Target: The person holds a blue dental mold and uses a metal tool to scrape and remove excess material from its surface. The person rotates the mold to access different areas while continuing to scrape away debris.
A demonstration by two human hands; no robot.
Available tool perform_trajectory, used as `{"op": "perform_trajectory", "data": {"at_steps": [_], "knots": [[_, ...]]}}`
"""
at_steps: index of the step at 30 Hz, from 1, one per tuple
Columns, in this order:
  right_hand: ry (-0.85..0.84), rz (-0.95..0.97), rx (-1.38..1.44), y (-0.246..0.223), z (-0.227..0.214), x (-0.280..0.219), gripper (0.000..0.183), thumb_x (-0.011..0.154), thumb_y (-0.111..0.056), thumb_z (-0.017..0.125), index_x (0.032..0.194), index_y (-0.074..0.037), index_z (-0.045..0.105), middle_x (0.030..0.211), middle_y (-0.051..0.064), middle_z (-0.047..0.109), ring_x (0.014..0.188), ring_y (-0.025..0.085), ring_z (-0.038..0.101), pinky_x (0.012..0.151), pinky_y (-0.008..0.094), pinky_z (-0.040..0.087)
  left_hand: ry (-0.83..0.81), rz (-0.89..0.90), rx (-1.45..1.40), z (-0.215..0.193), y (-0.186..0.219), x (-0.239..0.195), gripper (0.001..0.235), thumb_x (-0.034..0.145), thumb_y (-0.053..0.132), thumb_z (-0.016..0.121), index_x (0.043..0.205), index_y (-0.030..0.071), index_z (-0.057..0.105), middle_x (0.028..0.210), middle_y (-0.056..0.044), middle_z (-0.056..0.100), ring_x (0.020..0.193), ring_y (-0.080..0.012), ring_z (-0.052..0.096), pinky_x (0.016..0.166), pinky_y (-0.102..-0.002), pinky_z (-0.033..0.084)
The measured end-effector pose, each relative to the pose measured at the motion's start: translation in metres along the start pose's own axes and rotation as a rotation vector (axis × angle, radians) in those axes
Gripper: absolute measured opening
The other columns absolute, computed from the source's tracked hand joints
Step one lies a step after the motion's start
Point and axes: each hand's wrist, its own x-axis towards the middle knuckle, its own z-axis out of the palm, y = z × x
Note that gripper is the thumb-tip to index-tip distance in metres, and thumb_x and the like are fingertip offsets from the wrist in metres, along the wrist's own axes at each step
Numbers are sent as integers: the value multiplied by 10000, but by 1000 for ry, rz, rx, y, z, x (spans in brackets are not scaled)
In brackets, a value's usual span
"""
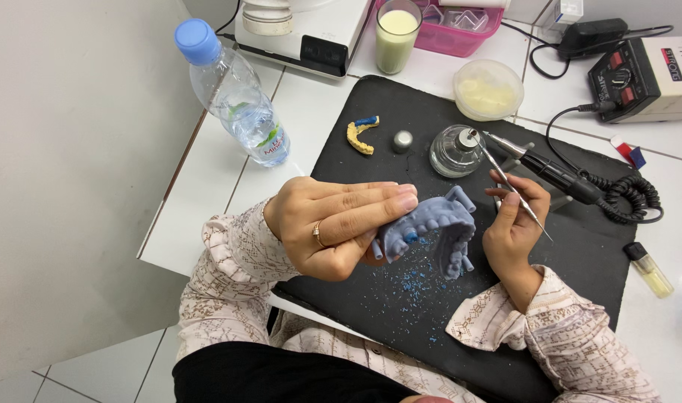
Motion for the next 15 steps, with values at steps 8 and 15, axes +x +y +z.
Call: {"op": "perform_trajectory", "data": {"at_steps": [8,15], "knots": [[7,-43,19,6,0,-1,215,1183,-102,396,1356,26,392,1377,191,545,1262,235,633,1021,324,590,-10,-26,-24,0,4,-2,365,928,-115,723,892,29,389,1271,-325,600,1094,-394,742,859,-430,712],[5,-9,11,4,0,0,226,1176,-105,401,1355,34,393,1362,206,577,1224,232,643,1002,306,575,-22,-72,-39,2,6,0,378,977,32,782,939,11,407,1278,-312,596,1090,-385,743,828,-416,712]]}}
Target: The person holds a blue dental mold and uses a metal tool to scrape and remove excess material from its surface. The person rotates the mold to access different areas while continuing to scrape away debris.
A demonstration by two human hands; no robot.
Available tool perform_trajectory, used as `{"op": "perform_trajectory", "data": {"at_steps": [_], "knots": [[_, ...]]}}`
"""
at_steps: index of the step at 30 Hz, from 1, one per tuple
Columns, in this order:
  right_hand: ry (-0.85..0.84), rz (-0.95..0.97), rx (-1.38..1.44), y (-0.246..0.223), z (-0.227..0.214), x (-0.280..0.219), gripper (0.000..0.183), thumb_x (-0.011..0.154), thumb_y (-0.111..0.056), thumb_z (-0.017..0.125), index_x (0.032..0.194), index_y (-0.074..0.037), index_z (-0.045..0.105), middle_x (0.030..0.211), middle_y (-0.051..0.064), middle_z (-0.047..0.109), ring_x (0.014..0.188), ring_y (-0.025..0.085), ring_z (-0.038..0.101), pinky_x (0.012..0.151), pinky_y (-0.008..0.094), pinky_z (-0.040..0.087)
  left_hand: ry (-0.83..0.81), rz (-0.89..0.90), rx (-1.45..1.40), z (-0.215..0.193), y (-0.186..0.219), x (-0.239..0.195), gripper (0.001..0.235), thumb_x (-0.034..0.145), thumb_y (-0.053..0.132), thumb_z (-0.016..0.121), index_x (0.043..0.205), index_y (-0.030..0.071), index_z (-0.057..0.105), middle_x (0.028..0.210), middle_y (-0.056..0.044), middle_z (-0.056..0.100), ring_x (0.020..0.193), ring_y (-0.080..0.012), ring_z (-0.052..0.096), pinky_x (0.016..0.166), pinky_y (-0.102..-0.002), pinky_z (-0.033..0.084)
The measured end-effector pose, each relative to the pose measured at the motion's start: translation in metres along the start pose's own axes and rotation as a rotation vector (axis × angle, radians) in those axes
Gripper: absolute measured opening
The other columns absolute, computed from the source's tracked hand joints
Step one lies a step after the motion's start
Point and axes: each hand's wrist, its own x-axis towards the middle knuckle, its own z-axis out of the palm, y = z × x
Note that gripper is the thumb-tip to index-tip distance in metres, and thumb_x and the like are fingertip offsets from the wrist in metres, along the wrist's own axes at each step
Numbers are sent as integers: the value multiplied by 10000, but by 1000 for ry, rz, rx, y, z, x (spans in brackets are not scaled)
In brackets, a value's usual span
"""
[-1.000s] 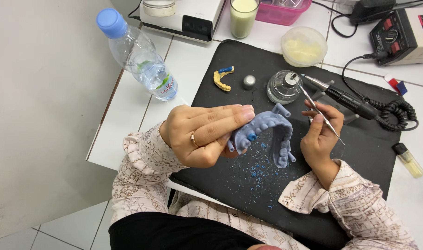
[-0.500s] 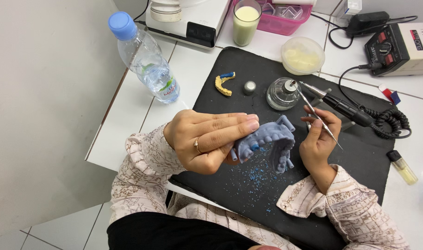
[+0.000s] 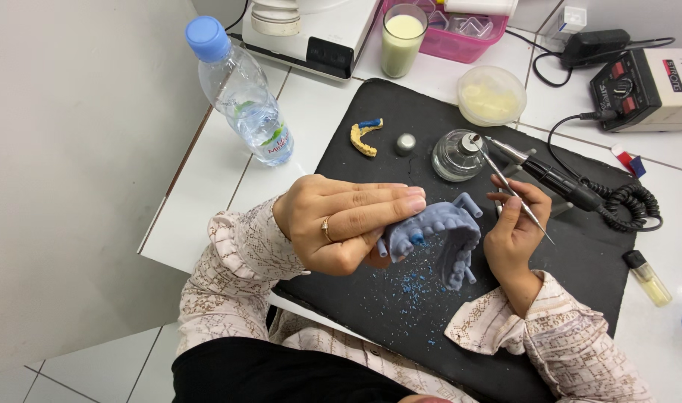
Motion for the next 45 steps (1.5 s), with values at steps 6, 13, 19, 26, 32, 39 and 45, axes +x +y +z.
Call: {"op": "perform_trajectory", "data": {"at_steps": [6,13,19,26,32,39,45], "knots": [[8,-40,-3,2,1,1,206,1187,-110,399,1343,25,393,1366,189,539,1268,241,637,1008,320,601,24,-54,-86,0,2,-5,353,1006,36,756,978,2,406,1295,-298,580,1082,-372,749,804,-389,714],[1,-9,4,-2,1,1,218,1188,-111,388,1355,28,389,1376,189,548,1256,237,631,1021,316,580,70,-69,-122,3,2,-3,387,1024,75,777,973,17,398,1237,-302,612,1005,-347,774,734,-365,704],[-3,-15,4,0,0,1,214,1188,-109,389,1351,30,387,1374,188,543,1266,238,630,1014,320,586,61,-64,-124,3,1,-2,388,1031,89,776,978,16,398,1233,-302,614,1009,-351,772,750,-380,710],[3,-24,9,4,0,-1,206,1190,-103,392,1347,31,389,1378,186,542,1275,240,632,1016,327,594,36,27,-78,0,0,-2,340,1017,26,751,994,-26,416,1257,-326,586,1062,-390,748,801,-399,713],[19,0,26,3,0,-1,220,1177,-99,399,1356,28,399,1368,193,563,1250,234,633,1005,313,578,32,106,-39,-2,-1,2,295,952,-107,715,992,-21,436,1270,-326,590,1081,-387,748,885,-442,708],[14,-5,19,5,-1,-1,204,1179,-97,393,1346,20,400,1364,187,566,1251,230,639,1008,316,587,118,258,38,11,-7,0,248,904,-175,628,1012,-19,468,1208,-353,625,1083,-405,736,928,-459,697],[10,3,12,3,0,-1,207,1179,-96,396,1347,24,404,1357,179,553,1262,230,635,1011,317,591,96,332,63,14,-4,-5,205,953,-124,624,1055,25,527,1211,-336,641,1102,-407,731,969,-462,670]]}}
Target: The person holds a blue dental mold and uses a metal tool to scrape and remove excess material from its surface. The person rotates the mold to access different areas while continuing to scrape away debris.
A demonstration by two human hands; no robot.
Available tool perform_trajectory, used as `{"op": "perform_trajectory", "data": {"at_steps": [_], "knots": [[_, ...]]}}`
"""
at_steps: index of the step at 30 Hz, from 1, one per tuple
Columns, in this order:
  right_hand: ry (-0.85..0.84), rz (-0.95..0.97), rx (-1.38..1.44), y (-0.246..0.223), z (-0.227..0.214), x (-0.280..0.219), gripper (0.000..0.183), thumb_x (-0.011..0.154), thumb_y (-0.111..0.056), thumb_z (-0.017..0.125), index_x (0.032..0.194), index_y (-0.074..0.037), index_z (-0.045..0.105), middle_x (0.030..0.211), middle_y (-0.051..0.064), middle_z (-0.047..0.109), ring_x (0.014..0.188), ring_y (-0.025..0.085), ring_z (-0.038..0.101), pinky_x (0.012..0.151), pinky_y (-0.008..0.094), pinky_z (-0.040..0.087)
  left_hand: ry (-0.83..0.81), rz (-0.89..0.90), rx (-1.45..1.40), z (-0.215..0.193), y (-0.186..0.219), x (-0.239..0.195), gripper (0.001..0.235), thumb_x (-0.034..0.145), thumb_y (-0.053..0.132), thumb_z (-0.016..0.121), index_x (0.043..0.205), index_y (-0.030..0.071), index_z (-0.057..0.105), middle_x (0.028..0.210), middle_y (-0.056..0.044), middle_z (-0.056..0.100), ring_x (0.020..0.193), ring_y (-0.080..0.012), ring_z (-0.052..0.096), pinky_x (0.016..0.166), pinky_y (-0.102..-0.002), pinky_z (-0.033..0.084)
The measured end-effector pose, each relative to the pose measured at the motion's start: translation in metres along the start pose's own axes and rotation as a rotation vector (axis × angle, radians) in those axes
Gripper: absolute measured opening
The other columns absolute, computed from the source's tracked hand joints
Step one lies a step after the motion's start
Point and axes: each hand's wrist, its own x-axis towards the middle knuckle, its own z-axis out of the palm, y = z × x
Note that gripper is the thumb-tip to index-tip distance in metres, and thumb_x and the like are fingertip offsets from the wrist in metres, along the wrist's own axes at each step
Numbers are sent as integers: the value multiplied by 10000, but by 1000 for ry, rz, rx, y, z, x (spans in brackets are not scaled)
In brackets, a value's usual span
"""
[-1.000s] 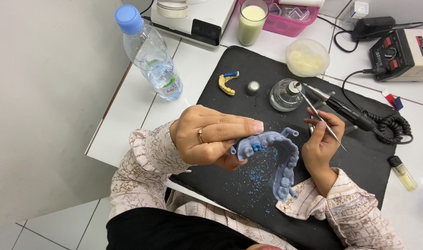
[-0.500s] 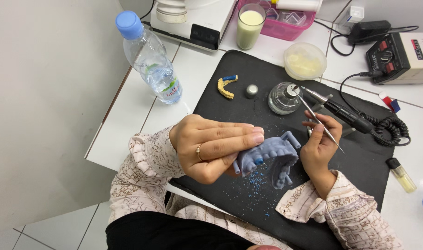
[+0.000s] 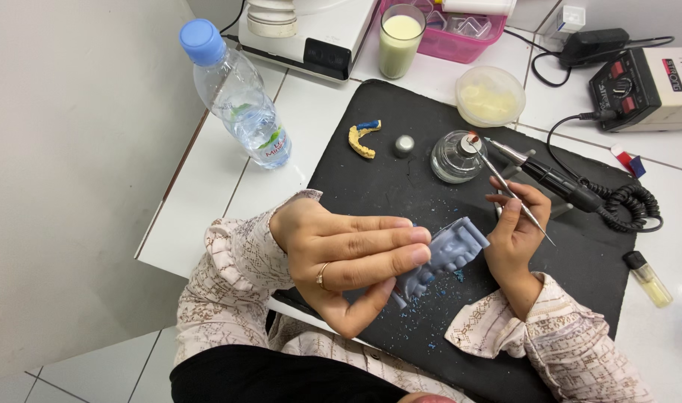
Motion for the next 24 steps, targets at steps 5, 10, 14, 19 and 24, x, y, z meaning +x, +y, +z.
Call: {"op": "perform_trajectory", "data": {"at_steps": [5,10,14,19,24], "knots": [[8,14,13,-2,1,1,216,1173,-94,401,1354,24,404,1363,180,562,1244,229,635,1005,311,577,-20,-40,4,-1,2,4,216,959,-102,658,1085,35,550,1219,-307,653,1114,-391,728,977,-455,662],[7,1,19,1,0,1,207,1179,-97,399,1353,17,405,1362,162,530,1273,236,630,1008,317,589,-80,-29,37,-7,-2,3,232,988,-69,701,1135,41,559,1243,-293,658,1127,-373,731,985,-432,661],[2,3,16,0,0,1,209,1177,-96,396,1354,16,403,1364,164,540,1257,232,632,1012,317,586,-139,-57,69,-10,-1,6,232,1013,-46,721,1161,38,562,1266,-274,655,1152,-357,727,1007,-417,659],[-13,-12,9,0,0,2,207,1181,-101,396,1352,14,402,1366,165,541,1258,230,635,1014,327,598,-108,-54,45,-7,0,7,207,1012,-59,688,1146,5,544,1249,-299,645,1138,-377,724,998,-432,662],[-9,-1,18,-1,-1,-2,202,1189,-99,398,1359,11,394,1371,160,532,1274,236,633,1020,329,599,-41,-47,-48,-2,2,2,186,942,-138,599,1042,-35,482,1231,-347,618,1112,-420,723,977,-449,679]]}}
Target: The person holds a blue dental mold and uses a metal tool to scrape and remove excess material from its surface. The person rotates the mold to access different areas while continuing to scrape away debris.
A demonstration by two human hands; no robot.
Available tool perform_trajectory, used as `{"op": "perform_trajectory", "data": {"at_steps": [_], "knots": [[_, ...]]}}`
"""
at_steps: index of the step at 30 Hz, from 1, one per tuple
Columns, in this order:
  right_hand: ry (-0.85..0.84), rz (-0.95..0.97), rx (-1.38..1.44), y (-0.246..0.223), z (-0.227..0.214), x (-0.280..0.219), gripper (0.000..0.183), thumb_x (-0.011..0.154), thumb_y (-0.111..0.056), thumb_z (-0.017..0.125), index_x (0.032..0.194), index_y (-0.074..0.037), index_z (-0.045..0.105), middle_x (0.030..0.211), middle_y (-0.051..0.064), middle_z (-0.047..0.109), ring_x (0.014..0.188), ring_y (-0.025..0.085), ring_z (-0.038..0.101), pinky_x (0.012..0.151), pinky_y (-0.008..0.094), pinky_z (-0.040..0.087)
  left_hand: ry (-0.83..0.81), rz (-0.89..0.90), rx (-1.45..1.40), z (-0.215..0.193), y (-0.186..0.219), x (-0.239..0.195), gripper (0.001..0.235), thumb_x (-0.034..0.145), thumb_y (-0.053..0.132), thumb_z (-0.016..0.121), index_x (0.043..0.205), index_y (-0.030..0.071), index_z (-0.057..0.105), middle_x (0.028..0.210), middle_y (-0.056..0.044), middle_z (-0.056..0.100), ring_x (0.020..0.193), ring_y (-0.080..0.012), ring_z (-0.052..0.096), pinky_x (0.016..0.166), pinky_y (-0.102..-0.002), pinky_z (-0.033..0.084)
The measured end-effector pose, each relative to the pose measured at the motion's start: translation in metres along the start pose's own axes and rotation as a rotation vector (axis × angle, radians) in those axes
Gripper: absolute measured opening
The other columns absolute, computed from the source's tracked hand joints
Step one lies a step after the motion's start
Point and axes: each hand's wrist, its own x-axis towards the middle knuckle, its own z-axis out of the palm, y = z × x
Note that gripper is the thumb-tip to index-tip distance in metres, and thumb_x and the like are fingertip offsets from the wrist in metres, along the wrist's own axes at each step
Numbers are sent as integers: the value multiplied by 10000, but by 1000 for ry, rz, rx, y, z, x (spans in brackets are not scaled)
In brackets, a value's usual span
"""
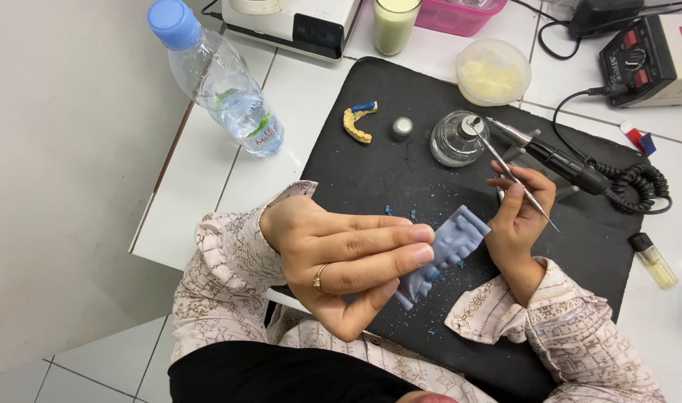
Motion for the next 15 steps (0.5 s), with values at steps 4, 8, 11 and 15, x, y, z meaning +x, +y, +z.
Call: {"op": "perform_trajectory", "data": {"at_steps": [4,8,11,15], "knots": [[4,17,19,-1,1,1,204,1185,-89,399,1361,14,398,1335,159,531,1266,235,631,1023,327,588,39,-30,-17,7,-1,0,305,919,-194,664,961,-9,424,1249,-347,597,1113,-425,727,947,-419,701],[6,3,-1,-4,1,3,203,1178,-85,393,1355,15,395,1358,158,527,1255,233,634,1016,323,585,36,-133,-140,4,-3,1,370,911,-186,737,905,4,420,1292,-331,569,1144,-421,713,887,-368,707],[9,8,2,-2,2,3,206,1176,-83,394,1355,18,394,1362,167,541,1242,232,637,1008,318,579,8,-258,-212,-3,1,1,353,951,-86,806,913,-14,463,1301,-307,585,1156,-393,718,811,-337,704],[-12,-22,-19,4,-2,-1,202,1181,-88,393,1352,20,386,1369,162,518,1258,237,635,1005,330,600,112,-263,-246,6,-3,0,368,933,-36,850,892,-33,485,1231,-343,612,1081,-376,744,699,-311,705]]}}
